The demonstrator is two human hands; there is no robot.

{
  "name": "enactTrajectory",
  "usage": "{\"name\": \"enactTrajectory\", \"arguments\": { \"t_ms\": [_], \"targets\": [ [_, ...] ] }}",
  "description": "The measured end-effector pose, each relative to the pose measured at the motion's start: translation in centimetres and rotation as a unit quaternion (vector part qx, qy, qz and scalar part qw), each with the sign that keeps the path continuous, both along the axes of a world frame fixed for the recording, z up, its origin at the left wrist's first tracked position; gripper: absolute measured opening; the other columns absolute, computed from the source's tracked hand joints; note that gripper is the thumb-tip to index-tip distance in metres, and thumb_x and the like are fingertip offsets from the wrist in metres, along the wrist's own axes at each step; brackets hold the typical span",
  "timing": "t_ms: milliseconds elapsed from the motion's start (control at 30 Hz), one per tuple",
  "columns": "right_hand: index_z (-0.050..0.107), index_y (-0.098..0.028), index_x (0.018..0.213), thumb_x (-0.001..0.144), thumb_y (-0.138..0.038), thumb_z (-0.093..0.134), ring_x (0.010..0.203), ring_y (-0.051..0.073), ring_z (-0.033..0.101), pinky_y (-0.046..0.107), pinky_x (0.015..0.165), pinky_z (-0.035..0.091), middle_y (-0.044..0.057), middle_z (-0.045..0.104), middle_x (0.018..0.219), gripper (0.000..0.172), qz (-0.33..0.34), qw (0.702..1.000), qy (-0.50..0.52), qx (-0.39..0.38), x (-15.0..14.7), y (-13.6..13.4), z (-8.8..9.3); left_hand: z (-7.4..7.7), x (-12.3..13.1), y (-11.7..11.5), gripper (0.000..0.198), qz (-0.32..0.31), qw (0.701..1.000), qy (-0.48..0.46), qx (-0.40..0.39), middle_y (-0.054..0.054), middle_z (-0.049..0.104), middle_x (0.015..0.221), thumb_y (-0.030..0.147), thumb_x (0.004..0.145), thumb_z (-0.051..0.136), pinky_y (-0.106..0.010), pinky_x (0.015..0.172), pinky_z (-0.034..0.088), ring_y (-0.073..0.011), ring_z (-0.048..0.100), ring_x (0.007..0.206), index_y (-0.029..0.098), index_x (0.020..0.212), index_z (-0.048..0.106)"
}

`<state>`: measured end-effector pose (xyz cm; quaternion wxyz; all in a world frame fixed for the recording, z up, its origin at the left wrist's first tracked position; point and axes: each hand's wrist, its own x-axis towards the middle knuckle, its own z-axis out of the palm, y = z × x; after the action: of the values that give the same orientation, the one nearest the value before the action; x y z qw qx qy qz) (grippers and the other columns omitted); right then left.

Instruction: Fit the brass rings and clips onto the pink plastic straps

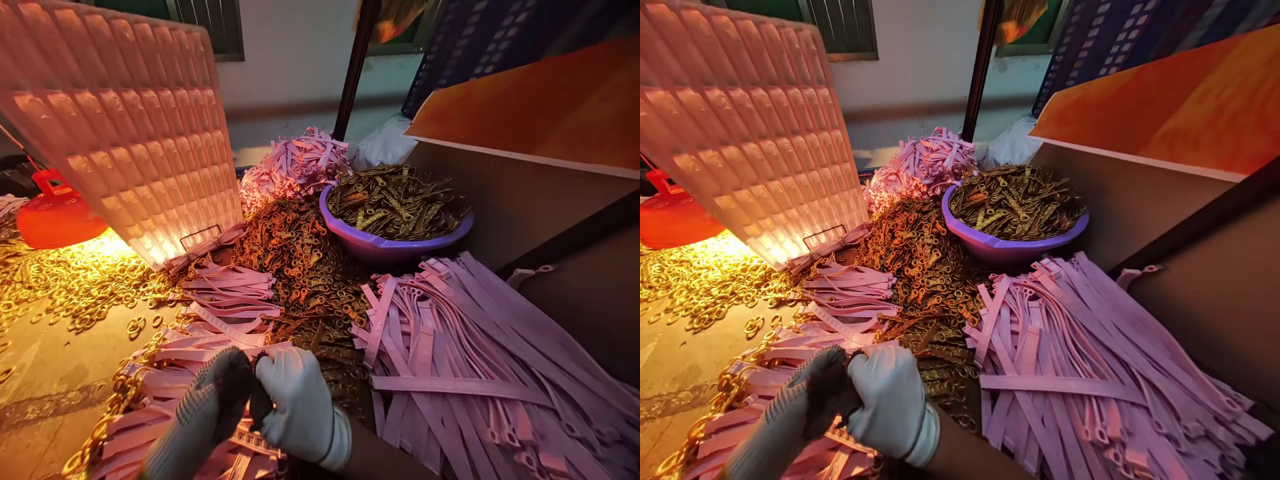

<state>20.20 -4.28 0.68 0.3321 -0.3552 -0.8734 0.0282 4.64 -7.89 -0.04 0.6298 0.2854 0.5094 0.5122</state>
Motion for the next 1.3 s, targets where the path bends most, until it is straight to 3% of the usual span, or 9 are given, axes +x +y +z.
{"name": "enactTrajectory", "arguments": {
  "t_ms": [100,233,400,667,833,933,1033,1167,1300],
  "targets": [
    [0.055,-0.019,0.079,0.086,-0.033,0.045,0.063,0.021,0.049,0.034,0.059,0.020,0.007,0.059,0.071,0.018,-0.040,0.999,0.010,0.021,-0.1,0.0,-0.1,2.1,0.7,0.9,0.041,-0.024,0.999,-0.004,-0.047,0.007,0.042,0.056,0.047,0.075,0.076,-0.016,0.041,0.023,-0.0051,0.033,0.043,0.021,0.074,0.045],
    [0.058,-0.018,0.085,0.084,-0.021,0.051,0.055,0.017,0.050,0.031,0.055,0.019,0.003,0.061,0.066,0.008,-0.086,0.985,-0.001,-0.149,1.7,1.9,0.7,3.0,0.0,5.6,0.028,-0.123,0.974,0.190,0.028,0.006,0.043,0.054,0.045,0.089,0.055,-0.018,0.041,0.024,-0.0070,0.034,0.042,0.021,0.076,0.049],
    [0.063,-0.017,0.095,0.078,-0.008,0.046,0.061,0.017,0.055,0.024,0.059,0.035,0.003,0.062,0.067,0.025,-0.166,0.958,0.114,-0.204,6.0,6.3,0.6,-0.3,-1.5,14.5,0.024,-0.213,0.754,0.609,0.127,-0.008,0.071,0.084,0.012,0.081,0.048,-0.030,0.074,0.049,-0.0201,0.064,0.079,0.014,0.089,0.071],
    [0.064,-0.018,0.097,0.070,-0.005,0.044,0.066,0.018,0.059,0.023,0.063,0.043,0.004,0.064,0.070,0.036,-0.164,0.943,0.164,-0.240,7.8,8.0,-1.6,-4.8,0.7,18.0,0.042,-0.267,0.681,0.674,0.102,-0.017,0.070,0.121,0.012,0.077,0.064,-0.042,0.101,0.046,-0.0313,0.065,0.112,0.017,0.119,0.070],
    [0.064,-0.017,0.108,0.069,-0.004,0.045,0.078,0.021,0.063,0.025,0.073,0.046,0.007,0.068,0.082,0.045,-0.151,0.950,0.146,-0.232,7.3,7.8,-1.3,-1.6,-0.8,15.8,0.026,-0.221,0.711,0.662,0.089,-0.012,0.074,0.097,0.016,0.085,0.052,-0.033,0.080,0.053,-0.0229,0.069,0.085,0.016,0.104,0.070],
    [0.063,-0.017,0.110,0.072,-0.004,0.045,0.089,0.021,0.063,0.027,0.080,0.047,0.009,0.069,0.096,0.044,-0.073,0.967,0.141,-0.199,6.2,7.2,-0.4,1.5,-1.5,12.3,0.030,-0.155,0.855,0.493,0.038,-0.003,0.066,0.067,0.035,0.091,0.046,-0.022,0.043,0.039,-0.0112,0.048,0.042,0.016,0.106,0.065],
    [0.062,-0.018,0.105,0.075,-0.007,0.049,0.087,0.020,0.063,0.026,0.077,0.045,0.007,0.069,0.096,0.035,0.003,0.978,0.081,-0.193,4.2,6.4,0.8,3.9,-1.3,8.3,0.042,-0.034,0.975,0.221,-0.004,-0.001,0.065,0.068,0.049,0.071,0.073,-0.017,0.041,0.036,-0.0073,0.047,0.044,0.018,0.097,0.065],
    [0.061,-0.017,0.100,0.078,-0.011,0.053,0.080,0.021,0.062,0.028,0.067,0.040,0.007,0.068,0.090,0.024,-0.006,0.983,-0.056,-0.176,1.3,5.2,2.1,4.7,-0.7,5.1,0.046,0.063,0.988,0.135,-0.041,-0.001,0.065,0.069,0.048,0.056,0.087,-0.021,0.053,0.052,-0.0116,0.059,0.057,0.017,0.083,0.066],
    [0.059,-0.016,0.100,0.086,-0.011,0.048,0.080,0.022,0.062,0.031,0.065,0.040,0.010,0.067,0.093,0.019,0.005,0.986,-0.133,-0.099,-0.5,4.1,1.7,3.0,-1.0,4.4,0.036,0.028,0.964,0.263,0.037,-0.004,0.068,0.073,0.053,0.071,0.073,-0.026,0.058,0.055,-0.0152,0.061,0.060,0.018,0.078,0.067]
  ]
}}
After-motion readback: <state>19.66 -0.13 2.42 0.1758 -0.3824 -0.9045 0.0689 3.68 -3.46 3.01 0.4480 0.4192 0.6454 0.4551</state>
